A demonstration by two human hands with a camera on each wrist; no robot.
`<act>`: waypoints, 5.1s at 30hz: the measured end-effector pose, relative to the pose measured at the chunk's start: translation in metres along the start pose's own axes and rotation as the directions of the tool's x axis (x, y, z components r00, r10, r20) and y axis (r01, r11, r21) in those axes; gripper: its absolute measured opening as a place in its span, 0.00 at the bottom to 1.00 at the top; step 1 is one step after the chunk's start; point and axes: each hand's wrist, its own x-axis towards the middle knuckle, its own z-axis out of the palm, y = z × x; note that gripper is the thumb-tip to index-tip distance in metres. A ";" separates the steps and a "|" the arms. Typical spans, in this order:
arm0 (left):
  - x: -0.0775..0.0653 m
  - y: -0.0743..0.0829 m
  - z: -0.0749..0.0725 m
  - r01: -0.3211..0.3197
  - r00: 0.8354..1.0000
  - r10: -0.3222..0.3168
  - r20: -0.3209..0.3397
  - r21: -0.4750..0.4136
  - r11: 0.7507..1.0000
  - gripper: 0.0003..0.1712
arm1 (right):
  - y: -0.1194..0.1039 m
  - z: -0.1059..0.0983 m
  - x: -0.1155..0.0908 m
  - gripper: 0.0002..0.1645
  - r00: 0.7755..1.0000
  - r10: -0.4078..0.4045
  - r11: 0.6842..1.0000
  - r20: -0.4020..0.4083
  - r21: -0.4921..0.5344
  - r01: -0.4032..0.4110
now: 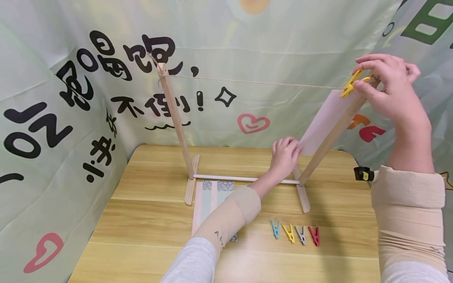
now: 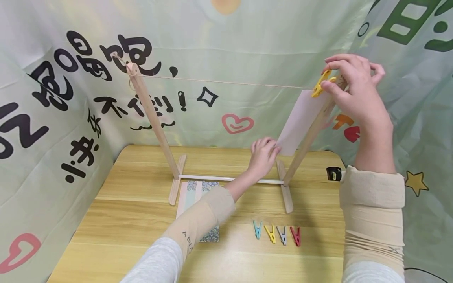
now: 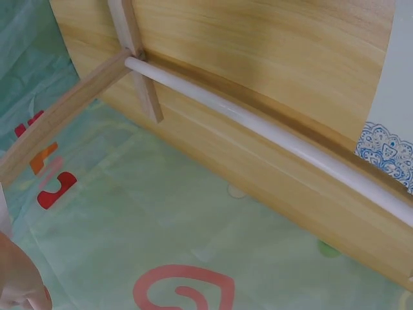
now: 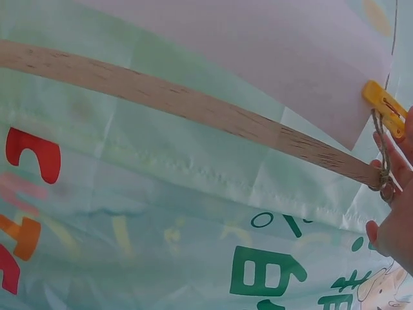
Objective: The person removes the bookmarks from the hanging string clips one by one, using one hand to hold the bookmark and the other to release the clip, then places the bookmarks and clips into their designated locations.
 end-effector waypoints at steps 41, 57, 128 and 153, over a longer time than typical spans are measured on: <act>-0.013 -0.007 -0.004 -0.001 0.998 -0.010 -0.061 -0.190 0.982 0.13 | -0.008 -0.005 -0.007 0.16 0.923 -0.020 0.999 -0.385 0.026 0.033; -0.028 -0.024 -0.006 -0.021 0.997 0.004 -0.081 -0.198 0.980 0.12 | -0.008 -0.008 -0.023 0.12 0.915 -0.004 1.000 -0.404 0.021 0.013; -0.174 -0.100 -0.005 0.159 0.981 -0.189 -0.043 -0.383 0.910 0.12 | 0.037 0.110 -0.214 0.19 0.957 0.289 0.947 0.027 -0.156 -0.281; -0.216 -0.112 -0.007 0.209 0.972 -0.232 -0.018 -0.370 0.905 0.14 | 0.043 0.141 -0.266 0.25 0.876 0.426 0.899 0.225 -0.217 -0.381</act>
